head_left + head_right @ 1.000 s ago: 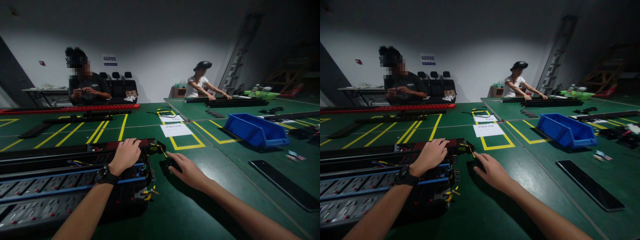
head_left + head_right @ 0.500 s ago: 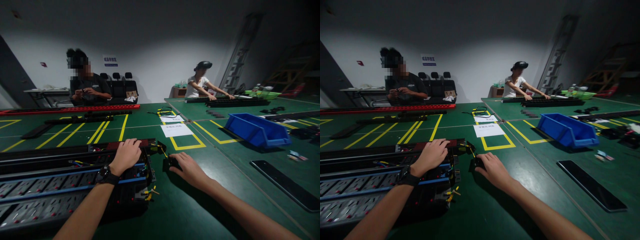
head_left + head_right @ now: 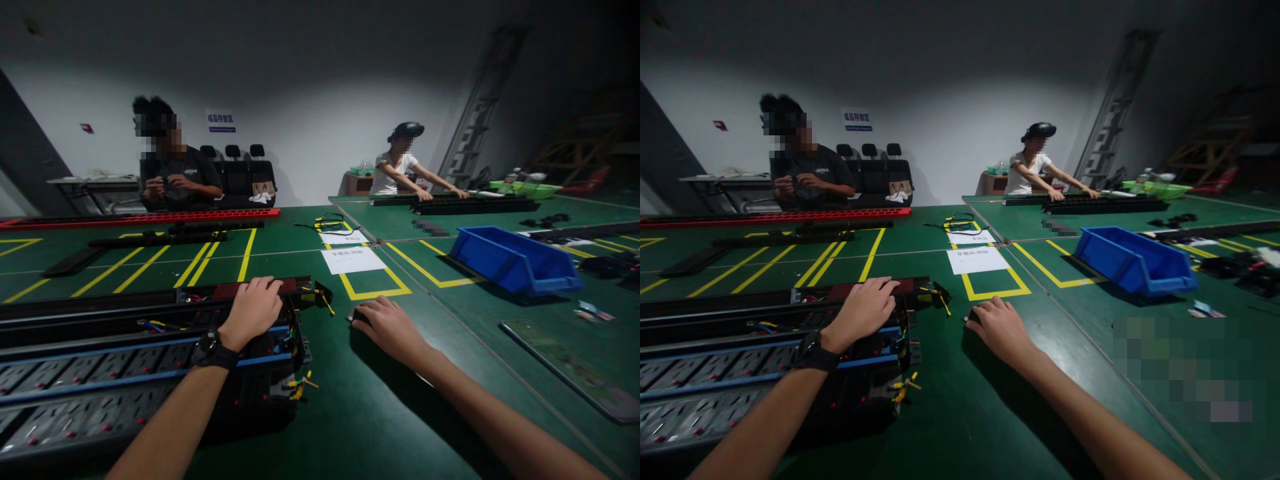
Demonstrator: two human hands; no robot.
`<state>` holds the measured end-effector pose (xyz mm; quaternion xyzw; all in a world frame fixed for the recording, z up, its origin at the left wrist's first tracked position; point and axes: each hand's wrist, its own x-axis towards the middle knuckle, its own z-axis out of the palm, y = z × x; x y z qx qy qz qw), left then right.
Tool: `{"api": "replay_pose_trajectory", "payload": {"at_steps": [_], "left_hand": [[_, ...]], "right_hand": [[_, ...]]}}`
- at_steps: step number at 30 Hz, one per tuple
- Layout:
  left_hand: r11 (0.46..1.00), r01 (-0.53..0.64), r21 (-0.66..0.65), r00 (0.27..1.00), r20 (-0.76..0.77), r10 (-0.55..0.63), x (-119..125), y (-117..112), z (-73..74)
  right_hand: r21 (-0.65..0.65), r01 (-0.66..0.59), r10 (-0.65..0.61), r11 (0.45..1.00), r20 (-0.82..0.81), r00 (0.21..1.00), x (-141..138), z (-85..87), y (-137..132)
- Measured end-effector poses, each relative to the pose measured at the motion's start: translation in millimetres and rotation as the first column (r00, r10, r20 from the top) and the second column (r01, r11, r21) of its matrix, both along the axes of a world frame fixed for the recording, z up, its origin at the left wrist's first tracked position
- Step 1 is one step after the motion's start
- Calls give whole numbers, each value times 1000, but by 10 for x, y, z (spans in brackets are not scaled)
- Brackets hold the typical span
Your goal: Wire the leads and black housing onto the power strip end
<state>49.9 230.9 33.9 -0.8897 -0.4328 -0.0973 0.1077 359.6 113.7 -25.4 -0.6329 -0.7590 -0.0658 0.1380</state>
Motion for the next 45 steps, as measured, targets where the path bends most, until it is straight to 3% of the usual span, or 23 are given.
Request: {"api": "replay_pose_trajectory", "payload": {"at_steps": [16, 23, 29, 36, 45], "left_hand": [[1000, 17, 25, 1000, 12, -17, 2, 19, -17], [999, 24, 40, 1000, 4, -24, -5, 27, -26], [999, 22, 39, 1000, 11, -23, -6, 31, -38], [999, 34, 25, 999, 20, -34, -11, 27, -32], [998, 38, 40, 998, 57, -40, -16, 87, -76]], "right_hand": [[-37, 100, -101, 994, -25, 995, 75, -45, 23], [-91, 0, -1, 996, -5, 1000, 156, 85, 5], [-108, -36, 32, 994, -33, 999, 261, 59, 57], [-108, -172, 159, 979, -117, 980, 415, 54, 83], [-156, -170, 144, 973, -166, 976, 344, 238, 42]]}}
